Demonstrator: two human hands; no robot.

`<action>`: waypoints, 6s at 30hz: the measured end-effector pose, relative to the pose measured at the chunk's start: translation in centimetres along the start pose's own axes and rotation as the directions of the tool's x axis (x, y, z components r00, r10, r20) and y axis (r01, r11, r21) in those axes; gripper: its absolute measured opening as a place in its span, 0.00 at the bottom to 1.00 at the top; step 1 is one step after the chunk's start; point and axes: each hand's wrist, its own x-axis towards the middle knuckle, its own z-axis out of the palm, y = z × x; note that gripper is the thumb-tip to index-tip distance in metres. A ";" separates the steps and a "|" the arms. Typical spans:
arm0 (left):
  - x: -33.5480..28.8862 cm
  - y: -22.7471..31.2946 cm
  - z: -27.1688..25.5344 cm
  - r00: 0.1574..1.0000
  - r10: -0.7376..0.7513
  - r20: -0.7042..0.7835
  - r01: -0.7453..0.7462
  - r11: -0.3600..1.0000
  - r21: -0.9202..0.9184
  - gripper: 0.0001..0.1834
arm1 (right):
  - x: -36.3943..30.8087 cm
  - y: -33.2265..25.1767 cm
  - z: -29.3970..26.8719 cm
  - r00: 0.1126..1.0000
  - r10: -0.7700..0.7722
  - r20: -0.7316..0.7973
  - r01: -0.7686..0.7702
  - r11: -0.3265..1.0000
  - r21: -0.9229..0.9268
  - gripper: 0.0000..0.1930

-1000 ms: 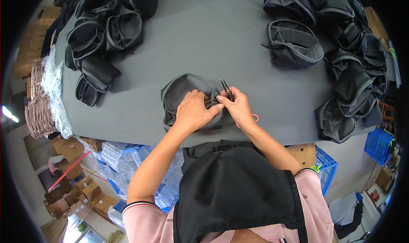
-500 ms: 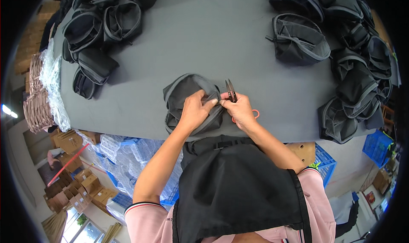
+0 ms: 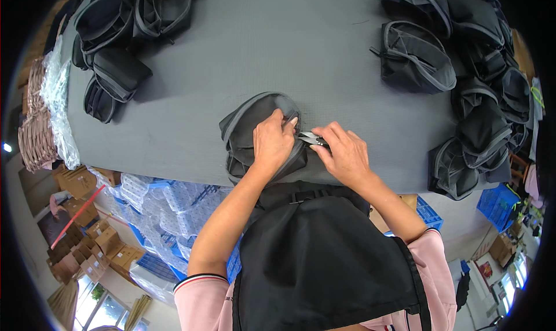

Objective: Trim excess thread and inspect sewn components of what appears to be a bag or specialized garment.

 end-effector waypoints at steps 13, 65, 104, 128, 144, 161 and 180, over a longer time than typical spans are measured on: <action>0.4 -0.5 0.2 1.000 -0.027 -0.004 0.026 0.997 -0.068 0.13 | 3.8 0.1 -1.1 0.895 -0.420 0.150 0.446 0.828 -0.341 0.08; 0.9 2.4 -4.7 0.823 0.148 0.548 0.122 0.897 -0.425 0.23 | 0.3 0.8 -1.1 0.970 0.177 -0.166 -0.063 0.845 0.531 0.13; -4.5 3.0 -7.2 0.780 0.234 0.580 0.138 0.840 -0.524 0.23 | -0.8 -1.4 -5.1 0.925 -0.345 -0.156 0.378 0.875 0.302 0.10; -5.4 0.9 -3.4 0.938 0.100 0.333 0.127 0.793 -0.596 0.21 | -4.8 -1.2 -3.3 0.939 -0.290 -0.184 0.326 0.920 0.216 0.13; -5.0 1.2 -3.2 0.942 0.146 0.301 0.077 0.783 -0.618 0.21 | -4.3 -2.2 -4.1 0.943 -0.264 -0.203 0.308 0.923 0.231 0.10; 0.6 4.4 -17.4 0.985 0.103 -0.141 -0.175 0.563 -0.807 0.09 | -3.5 -1.5 -6.0 0.976 0.217 -0.010 -0.131 0.622 0.772 0.05; 2.6 0.2 -12.1 0.889 0.163 0.429 -0.086 0.977 -0.194 0.24 | 3.1 9.7 -17.3 0.690 0.067 -0.720 -0.214 0.970 -0.115 0.10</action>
